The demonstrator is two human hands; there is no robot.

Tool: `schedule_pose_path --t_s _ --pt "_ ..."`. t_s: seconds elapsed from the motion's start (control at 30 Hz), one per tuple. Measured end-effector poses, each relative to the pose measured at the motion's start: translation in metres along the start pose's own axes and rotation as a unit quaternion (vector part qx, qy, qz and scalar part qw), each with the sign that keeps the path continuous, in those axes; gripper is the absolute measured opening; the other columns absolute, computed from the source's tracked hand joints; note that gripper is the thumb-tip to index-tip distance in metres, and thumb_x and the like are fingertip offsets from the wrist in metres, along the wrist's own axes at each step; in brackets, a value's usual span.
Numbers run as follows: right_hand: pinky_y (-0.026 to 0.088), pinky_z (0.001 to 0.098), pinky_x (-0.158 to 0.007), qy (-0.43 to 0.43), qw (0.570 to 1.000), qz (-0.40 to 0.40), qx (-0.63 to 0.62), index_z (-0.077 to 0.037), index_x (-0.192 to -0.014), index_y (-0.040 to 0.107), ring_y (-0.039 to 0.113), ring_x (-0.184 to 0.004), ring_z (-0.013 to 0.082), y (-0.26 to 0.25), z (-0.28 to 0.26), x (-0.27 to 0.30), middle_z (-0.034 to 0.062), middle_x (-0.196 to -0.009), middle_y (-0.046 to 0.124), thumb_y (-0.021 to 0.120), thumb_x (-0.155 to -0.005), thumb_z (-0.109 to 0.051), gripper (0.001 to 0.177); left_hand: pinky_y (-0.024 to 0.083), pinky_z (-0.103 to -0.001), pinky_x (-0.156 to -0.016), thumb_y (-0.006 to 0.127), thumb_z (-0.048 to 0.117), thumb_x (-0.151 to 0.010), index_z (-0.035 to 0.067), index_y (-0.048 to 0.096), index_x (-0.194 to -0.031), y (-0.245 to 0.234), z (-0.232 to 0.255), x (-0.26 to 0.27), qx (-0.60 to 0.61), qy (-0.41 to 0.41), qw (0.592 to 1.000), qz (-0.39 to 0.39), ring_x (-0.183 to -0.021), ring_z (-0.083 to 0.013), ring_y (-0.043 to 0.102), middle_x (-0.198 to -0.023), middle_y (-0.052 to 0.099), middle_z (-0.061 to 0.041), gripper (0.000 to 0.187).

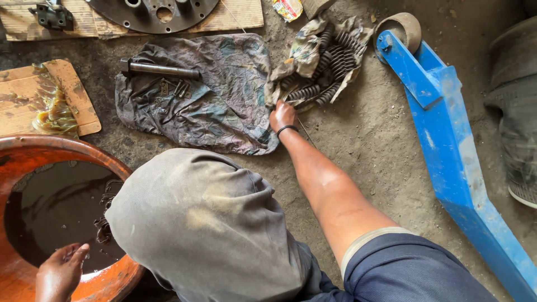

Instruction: The person scrubs a metal mechanical part with a cloth in a basin of dark liquid, then places it aside. They then pick up several metal springs from a rag and scrub them in the same basin.

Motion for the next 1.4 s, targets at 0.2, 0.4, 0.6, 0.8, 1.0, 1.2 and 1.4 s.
schedule_pose_path --t_s 0.2,0.4,0.6,0.8,1.0,1.2,1.4 --pt "0.06 0.0464 -0.08 -0.054 0.997 -0.032 0.034 0.001 -0.101 0.066 0.073 -0.089 0.0394 0.027 -0.018 0.037 0.026 -0.098 0.071 0.063 -0.087 -0.014 0.021 0.056 -0.042 -0.089 0.076 0.035 -0.099 -0.003 0.072 -0.128 0.011 -0.016 -0.002 0.032 -0.009 0.999 0.01 -0.104 -0.0294 0.074 -0.116 0.077 -0.022 0.048" --pt "0.058 0.049 -0.082 -0.086 0.995 -0.036 0.038 0.0 -0.097 0.067 0.072 -0.092 0.0409 0.051 -0.04 0.081 0.025 -0.097 0.072 0.064 -0.086 -0.017 0.021 0.055 -0.043 -0.092 0.075 0.034 -0.1 -0.003 0.07 -0.133 0.006 -0.006 0.005 0.056 -0.018 0.998 0.012 -0.109 -0.0303 0.071 -0.121 0.074 -0.023 0.049" --pt "0.059 0.0495 -0.078 -0.102 0.99 -0.094 0.029 0.001 -0.098 0.067 0.072 -0.089 0.0415 0.09 -0.055 0.106 0.0264 -0.095 0.072 0.066 -0.084 -0.02 0.026 0.055 -0.044 -0.093 0.074 0.033 -0.101 -0.003 0.07 -0.133 0.003 0.005 0.013 0.042 -0.035 0.999 0.005 -0.111 -0.0318 0.071 -0.122 0.074 -0.024 0.049" --pt "0.061 0.048 -0.073 -0.088 0.98 -0.176 0.022 0.0 -0.1 0.068 0.074 -0.086 0.0388 0.117 -0.064 0.123 0.0254 -0.092 0.073 0.071 -0.084 -0.027 0.031 0.056 -0.045 -0.092 0.073 0.032 -0.1 -0.003 0.07 -0.135 0.0 0.027 0.02 0.042 -0.028 0.999 -0.003 -0.11 -0.0332 0.072 -0.123 0.073 -0.025 0.049" --pt "0.058 0.0506 -0.081 -0.118 0.977 -0.179 -0.001 -0.003 -0.101 0.07 0.072 -0.093 0.0413 0.068 -0.091 0.142 0.024 -0.096 0.074 0.07 -0.082 -0.028 0.032 0.056 -0.045 -0.09 0.073 0.033 -0.1 0.0 0.069 -0.136 -0.014 0.042 0.026 0.012 -0.023 1.0 0.002 -0.107 -0.0329 0.072 -0.122 0.073 -0.024 0.049" --pt "0.058 0.0508 -0.079 -0.128 0.97 -0.208 0.019 -0.009 -0.122 0.06 0.072 -0.091 0.0403 -0.01 -0.085 0.125 0.0238 -0.098 0.072 0.071 -0.08 -0.044 0.056 0.055 -0.041 -0.09 0.075 0.033 -0.099 -0.003 0.071 -0.129 -0.035 0.032 0.031 0.01 0.02 0.999 0.036 -0.104 -0.0294 0.073 -0.115 0.076 -0.023 0.047" --pt "0.057 0.0432 -0.086 -0.075 0.989 0.117 0.052 -0.004 -0.124 0.062 0.062 -0.107 0.0344 -0.142 -0.005 -0.015 0.0221 -0.124 0.06 0.056 -0.087 -0.007 0.038 0.054 -0.043 -0.091 0.074 0.037 -0.1 -0.001 0.075 -0.128 -0.034 0.018 0.04 -0.032 -0.012 0.999 0.022 -0.104 -0.0309 0.073 -0.114 0.077 -0.021 0.047"
Point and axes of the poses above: each hand's wrist, its own x-axis away from the middle knuckle, its own y-axis out of the palm, z = x × y, the point moved 7 cm from there along -x, towards the middle knuckle
